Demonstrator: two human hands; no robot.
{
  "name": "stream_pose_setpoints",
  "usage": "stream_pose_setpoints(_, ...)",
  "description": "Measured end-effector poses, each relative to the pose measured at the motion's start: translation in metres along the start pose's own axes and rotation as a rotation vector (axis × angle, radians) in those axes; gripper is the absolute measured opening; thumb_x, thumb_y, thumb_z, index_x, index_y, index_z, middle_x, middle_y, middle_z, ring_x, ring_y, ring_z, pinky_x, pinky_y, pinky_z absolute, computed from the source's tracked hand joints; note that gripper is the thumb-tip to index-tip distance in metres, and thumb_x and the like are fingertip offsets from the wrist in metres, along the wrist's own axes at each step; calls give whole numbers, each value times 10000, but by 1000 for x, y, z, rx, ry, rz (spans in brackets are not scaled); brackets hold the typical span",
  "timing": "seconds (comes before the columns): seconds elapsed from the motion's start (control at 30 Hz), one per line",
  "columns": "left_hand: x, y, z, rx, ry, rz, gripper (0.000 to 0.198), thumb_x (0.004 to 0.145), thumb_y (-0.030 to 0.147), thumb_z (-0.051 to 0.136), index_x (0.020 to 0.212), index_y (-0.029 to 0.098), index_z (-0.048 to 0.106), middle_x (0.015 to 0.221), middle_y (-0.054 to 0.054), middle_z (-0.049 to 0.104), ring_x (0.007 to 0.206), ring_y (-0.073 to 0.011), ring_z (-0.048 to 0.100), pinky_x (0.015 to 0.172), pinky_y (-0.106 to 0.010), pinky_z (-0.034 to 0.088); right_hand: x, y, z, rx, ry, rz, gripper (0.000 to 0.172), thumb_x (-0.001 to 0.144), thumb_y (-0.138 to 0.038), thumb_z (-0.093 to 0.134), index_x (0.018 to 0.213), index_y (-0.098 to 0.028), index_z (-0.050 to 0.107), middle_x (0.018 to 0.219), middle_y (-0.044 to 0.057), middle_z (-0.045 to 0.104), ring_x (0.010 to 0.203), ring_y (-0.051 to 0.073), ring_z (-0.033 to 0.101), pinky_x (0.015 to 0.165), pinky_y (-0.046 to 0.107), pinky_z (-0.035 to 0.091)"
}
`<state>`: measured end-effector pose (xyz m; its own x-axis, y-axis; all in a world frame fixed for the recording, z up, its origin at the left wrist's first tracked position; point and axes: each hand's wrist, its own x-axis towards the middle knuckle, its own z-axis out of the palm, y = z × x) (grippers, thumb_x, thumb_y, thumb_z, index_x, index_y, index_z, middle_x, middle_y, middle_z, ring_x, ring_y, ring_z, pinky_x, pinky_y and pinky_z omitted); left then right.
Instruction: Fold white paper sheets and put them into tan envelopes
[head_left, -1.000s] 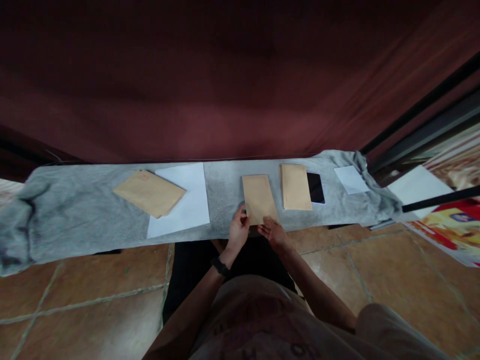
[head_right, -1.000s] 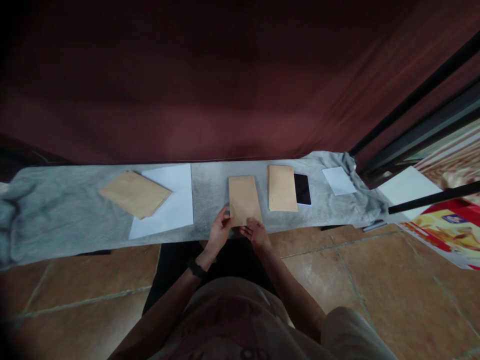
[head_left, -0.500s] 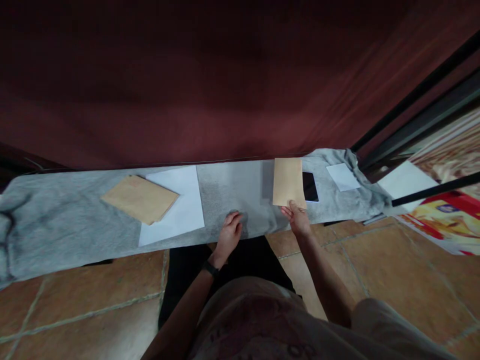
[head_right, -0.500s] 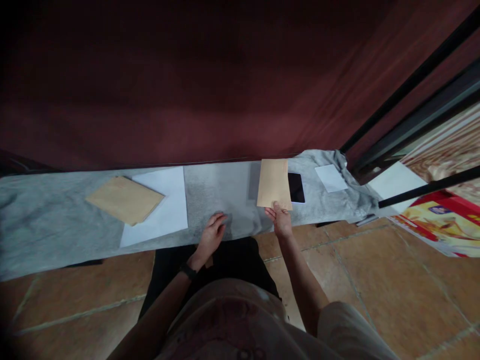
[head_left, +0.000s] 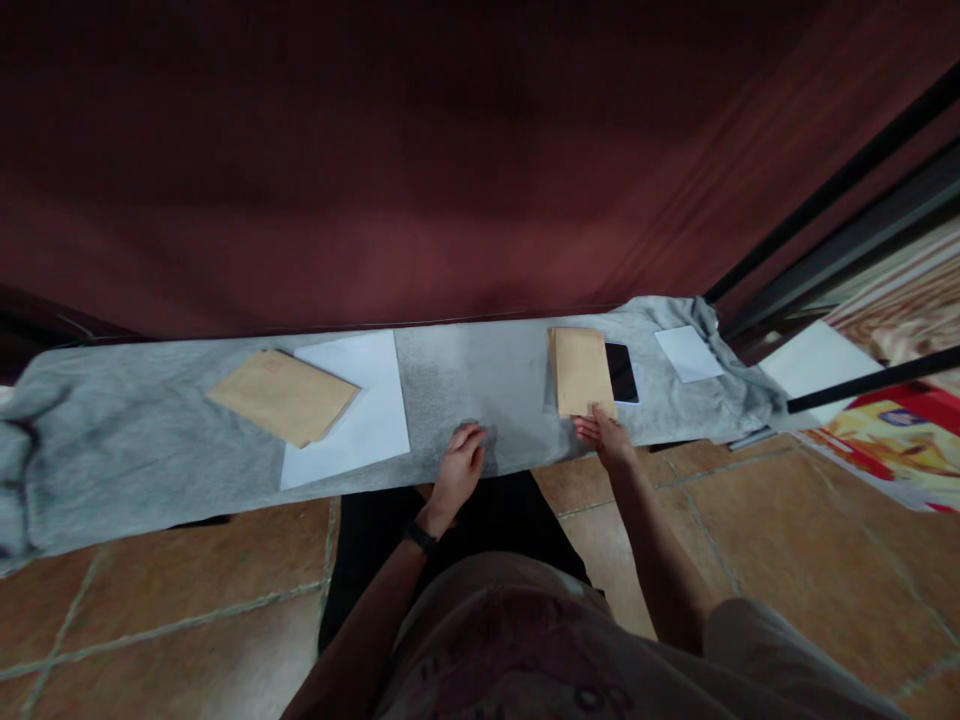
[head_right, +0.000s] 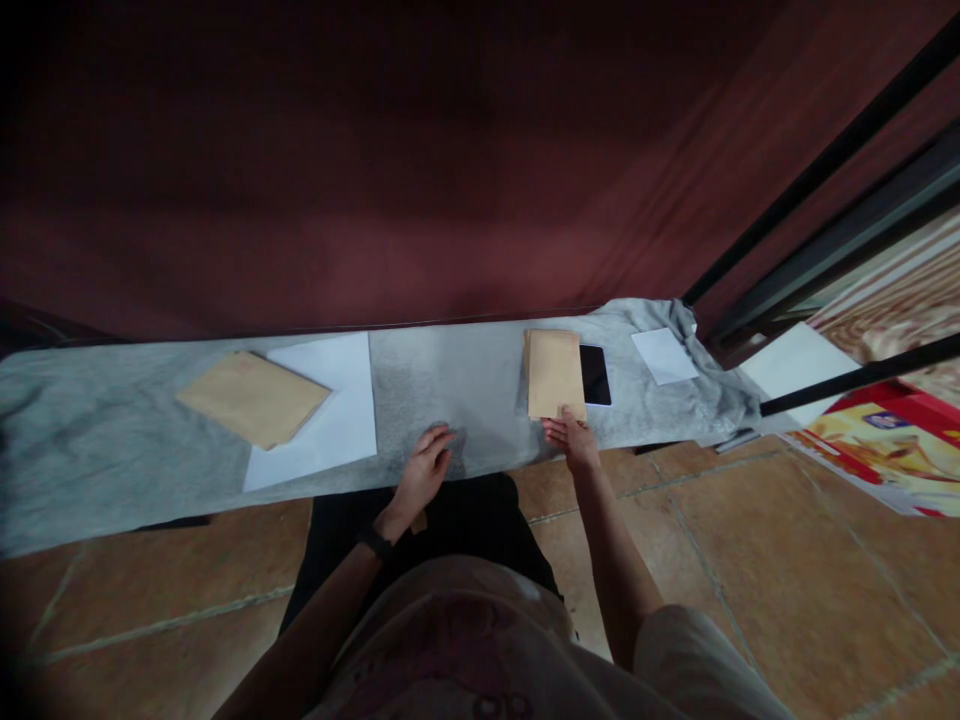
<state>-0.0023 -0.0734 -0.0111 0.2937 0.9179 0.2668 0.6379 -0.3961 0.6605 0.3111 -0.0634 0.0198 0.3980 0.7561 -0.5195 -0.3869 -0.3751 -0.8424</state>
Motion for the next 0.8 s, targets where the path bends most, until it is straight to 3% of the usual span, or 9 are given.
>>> stream_pose_setpoints(0.13, -1, 2, -15, 169, 44, -46, 372, 995, 191, 444, 1314, 184, 636, 1375, -130, 635, 1316, -254, 571, 1140, -443, 457, -3, -3, -9, -44, 23, 129, 423, 1041, -451, 518, 800, -154, 698, 719, 106, 780, 522, 140, 689, 501, 220, 574)
stream_pose_setpoints(0.27, -2, -13, -44, 463, 197, -284, 484, 991, 295, 476, 1446, 140, 535, 1550, -186, 489, 1493, -352, 369, 1209, -565, 322, -6, 2, -14, -77, -92, 184, 532, 1066, -516, 382, 841, -163, 710, 818, 132, 799, 602, 164, 727, 555, 251, 592)
stream_pose_setpoints(0.33, -3, -25, -59, 563, 217, -402, 554, 994, 352, 472, 1485, 95, 480, 1593, -227, 419, 1522, -392, 302, 1196, -616, 302, -7, 6, -12, -93, -156, 169, 506, 1049, -529, 408, 848, -176, 709, 852, 128, 803, 651, 171, 742, 598, 261, 601)
stream_pose_setpoints(0.47, -6, -38, -79, 676, 78, -466, 600, 995, 419, 486, 1453, 32, 498, 1548, -282, 457, 1466, -406, 401, 1177, -576, 342, -10, 19, 8, -178, -273, 71, 402, 931, -559, 591, 824, -188, 705, 859, 113, 800, 689, 181, 740, 662, 293, 612)
stream_pose_setpoints(0.6, -5, -33, -84, 741, -68, -457, 497, 996, 326, 477, 1412, 65, 549, 1508, -261, 513, 1413, -384, 480, 1121, -532, 421, -12, 32, 40, -261, -320, -12, 368, 791, -562, 725, 810, -195, 706, 788, 75, 781, 590, 158, 679, 580, 275, 577)
stream_pose_setpoints(0.8, -2, -32, -96, 682, -88, -409, 415, 964, 169, 434, 1322, 83, 624, 1322, -200, 675, 1261, -306, 619, 1049, -431, 501, -17, 41, 63, -414, -379, -151, 375, 784, -586, 669, 826, -215, 694, 783, 39, 756, 603, 131, 649, 545, 234, 543)
